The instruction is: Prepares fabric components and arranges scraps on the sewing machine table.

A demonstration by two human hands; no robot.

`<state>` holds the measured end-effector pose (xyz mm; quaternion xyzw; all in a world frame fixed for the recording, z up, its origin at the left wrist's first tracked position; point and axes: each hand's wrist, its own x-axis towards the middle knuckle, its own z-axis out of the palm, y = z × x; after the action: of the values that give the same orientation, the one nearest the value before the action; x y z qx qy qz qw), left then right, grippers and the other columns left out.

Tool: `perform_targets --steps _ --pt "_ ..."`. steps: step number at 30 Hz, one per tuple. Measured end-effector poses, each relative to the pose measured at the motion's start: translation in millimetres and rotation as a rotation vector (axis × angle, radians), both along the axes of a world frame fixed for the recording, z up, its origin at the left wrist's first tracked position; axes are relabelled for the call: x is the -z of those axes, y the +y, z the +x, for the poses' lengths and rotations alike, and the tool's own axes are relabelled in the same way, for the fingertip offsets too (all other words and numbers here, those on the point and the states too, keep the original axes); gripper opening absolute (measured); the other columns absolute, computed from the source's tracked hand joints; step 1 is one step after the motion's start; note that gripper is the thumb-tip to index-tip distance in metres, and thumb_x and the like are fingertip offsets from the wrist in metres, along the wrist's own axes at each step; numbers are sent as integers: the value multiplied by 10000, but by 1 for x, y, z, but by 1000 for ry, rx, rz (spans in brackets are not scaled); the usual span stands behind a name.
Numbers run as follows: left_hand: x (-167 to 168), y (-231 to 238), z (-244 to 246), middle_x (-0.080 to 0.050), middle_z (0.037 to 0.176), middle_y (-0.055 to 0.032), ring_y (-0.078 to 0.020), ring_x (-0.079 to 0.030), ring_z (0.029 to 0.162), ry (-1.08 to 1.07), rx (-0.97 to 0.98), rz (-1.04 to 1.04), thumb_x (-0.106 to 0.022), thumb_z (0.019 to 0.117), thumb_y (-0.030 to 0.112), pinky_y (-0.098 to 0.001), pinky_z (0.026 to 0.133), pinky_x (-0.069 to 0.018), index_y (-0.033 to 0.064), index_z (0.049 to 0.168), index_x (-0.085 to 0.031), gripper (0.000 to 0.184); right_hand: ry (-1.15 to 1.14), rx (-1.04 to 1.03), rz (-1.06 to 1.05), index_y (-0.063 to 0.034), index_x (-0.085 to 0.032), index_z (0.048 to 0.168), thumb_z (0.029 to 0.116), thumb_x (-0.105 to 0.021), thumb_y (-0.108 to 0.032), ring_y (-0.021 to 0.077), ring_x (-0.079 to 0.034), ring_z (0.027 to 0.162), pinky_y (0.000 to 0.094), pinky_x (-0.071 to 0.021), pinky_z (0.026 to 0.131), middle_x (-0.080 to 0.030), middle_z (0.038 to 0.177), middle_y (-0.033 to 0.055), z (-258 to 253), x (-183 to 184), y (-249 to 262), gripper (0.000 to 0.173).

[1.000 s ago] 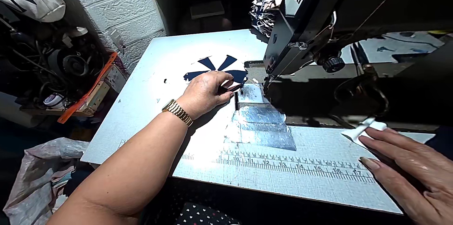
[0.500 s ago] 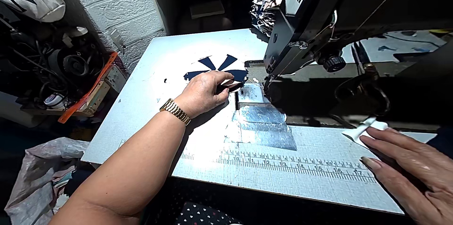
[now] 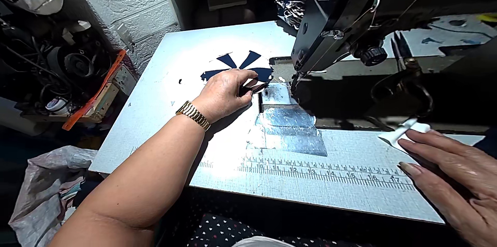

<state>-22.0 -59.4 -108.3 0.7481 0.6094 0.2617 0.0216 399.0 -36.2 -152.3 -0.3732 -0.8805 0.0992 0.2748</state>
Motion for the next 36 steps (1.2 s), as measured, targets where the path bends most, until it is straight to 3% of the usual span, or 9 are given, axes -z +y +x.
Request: perform_targets --steps 8,15,18,21,24,28,30,33,36 --pt "0 1 1 -733 1139 -58 -163 -686 1058 6 -15 0 -663 951 209 -426 960 -541 112 1307 -686 370 2 3 0 28 -674 1300 1026 -492 -317 387 -514 1386 524 -415 1151 -569 1444 246 0 1 1 477" --pt "0 1 -1 -740 1091 -59 -163 -692 1018 -4 -1 21 -533 973 158 -424 920 -546 107 1266 -706 345 18 -4 0 30 -676 1295 1030 -491 -330 392 -513 1385 530 -412 1152 -571 1439 251 0 2 2 484" --pt "0 2 -2 -734 1160 -73 -186 -686 1099 -2 -11 6 -548 974 113 -440 987 -525 112 1286 -698 346 13 -1 1 27 -675 1299 1030 -489 -328 385 -513 1386 524 -416 1150 -571 1440 247 2 2 2 482" --pt "2 3 -2 -736 1149 -68 -187 -692 1068 -14 -23 21 -577 967 78 -453 969 -535 126 1285 -702 345 30 -7 21 25 -680 1291 1030 -496 -333 382 -524 1375 520 -432 1139 -582 1424 249 1 5 3 479" --pt "3 -1 -7 -732 1154 -61 -179 -689 1094 -8 63 95 -589 992 85 -448 1000 -543 125 1241 -714 282 80 44 120 -26 -725 1246 1020 -509 -347 338 -580 1323 520 -477 1096 -641 1369 187 -10 5 -4 448" --pt "10 5 -9 -714 1155 -43 -175 -693 1042 16 134 159 -541 1021 163 -459 918 -573 143 1229 -704 266 109 146 126 -121 -738 1257 1008 -582 -343 234 -560 1349 469 -464 1131 -649 1382 73 -18 1 -12 369" --pt "17 9 -12 -704 1208 -78 -229 -683 1117 6 116 149 -532 1009 155 -491 978 -555 103 1229 -705 285 109 164 99 -151 -742 1253 1005 -613 -330 181 -537 1372 424 -455 1150 -644 1393 25 -19 -1 -13 332" --pt "8 5 6 -661 1282 -246 -434 -560 1309 -26 50 139 -562 972 3 -579 1135 -411 -65 1158 -701 242 98 154 89 -139 -744 1244 1011 -616 -329 160 -516 1391 403 -440 1161 -645 1392 10 -20 -3 -14 327" --pt "6 5 13 -590 1358 -322 -527 -444 1383 -21 33 189 -589 946 -14 -605 1167 -333 -132 1196 -654 284 80 149 97 -134 -742 1246 1029 -588 -347 154 -502 1407 388 -414 1179 -646 1397 5 -17 -5 -14 341"
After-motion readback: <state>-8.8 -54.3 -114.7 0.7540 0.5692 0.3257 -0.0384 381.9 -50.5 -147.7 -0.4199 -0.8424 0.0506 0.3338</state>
